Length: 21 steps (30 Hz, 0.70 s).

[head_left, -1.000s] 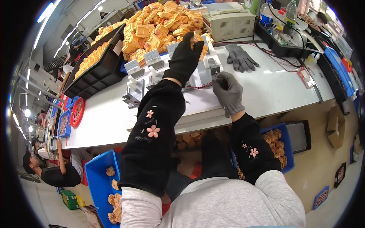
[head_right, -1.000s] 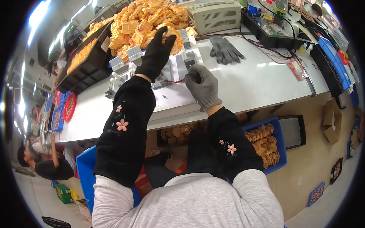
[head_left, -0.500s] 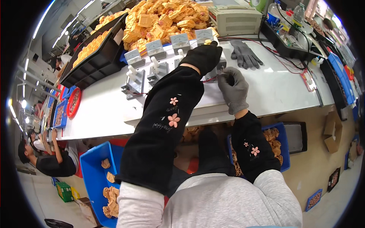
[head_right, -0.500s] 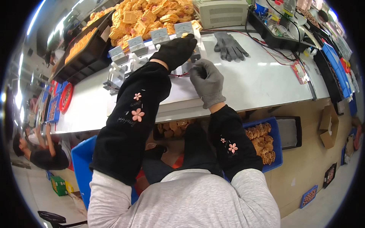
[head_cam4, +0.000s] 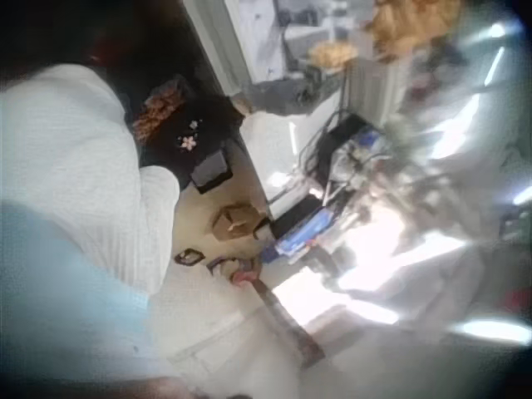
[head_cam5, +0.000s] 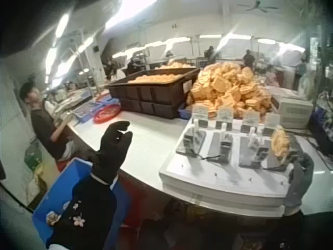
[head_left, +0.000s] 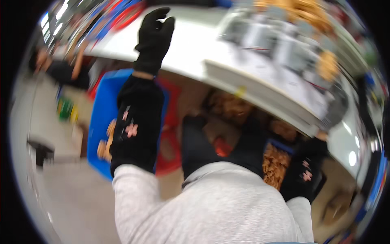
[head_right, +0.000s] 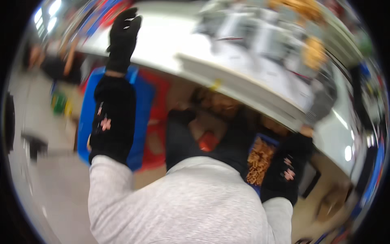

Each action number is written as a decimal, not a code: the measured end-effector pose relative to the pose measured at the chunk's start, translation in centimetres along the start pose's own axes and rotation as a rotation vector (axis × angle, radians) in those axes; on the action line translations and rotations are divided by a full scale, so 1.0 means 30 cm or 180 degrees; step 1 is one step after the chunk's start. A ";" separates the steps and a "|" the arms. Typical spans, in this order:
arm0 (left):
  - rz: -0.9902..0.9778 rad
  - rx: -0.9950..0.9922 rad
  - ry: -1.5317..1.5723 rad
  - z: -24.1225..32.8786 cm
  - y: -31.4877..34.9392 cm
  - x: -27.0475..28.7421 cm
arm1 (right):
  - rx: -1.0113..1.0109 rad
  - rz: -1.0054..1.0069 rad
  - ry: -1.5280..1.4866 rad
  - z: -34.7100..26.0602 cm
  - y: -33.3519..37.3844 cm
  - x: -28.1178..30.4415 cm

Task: Assembling small plastic components into a production fixture on a factory workbench.

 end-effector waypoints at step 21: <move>-0.0406 0.4519 -0.2033 -1.175 1.676 0.729 | -0.1920 0.0397 -0.0229 0.141 -0.087 0.143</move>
Point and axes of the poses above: each hand's wrist, its own y-axis away from the middle knuckle, its own x-axis out of the back of the hand, z = x × y, the point moved 6 cm from there along -y, towards the middle knuckle, and after that the axes turned 15 degrees about -x, right-handed, at the moved point
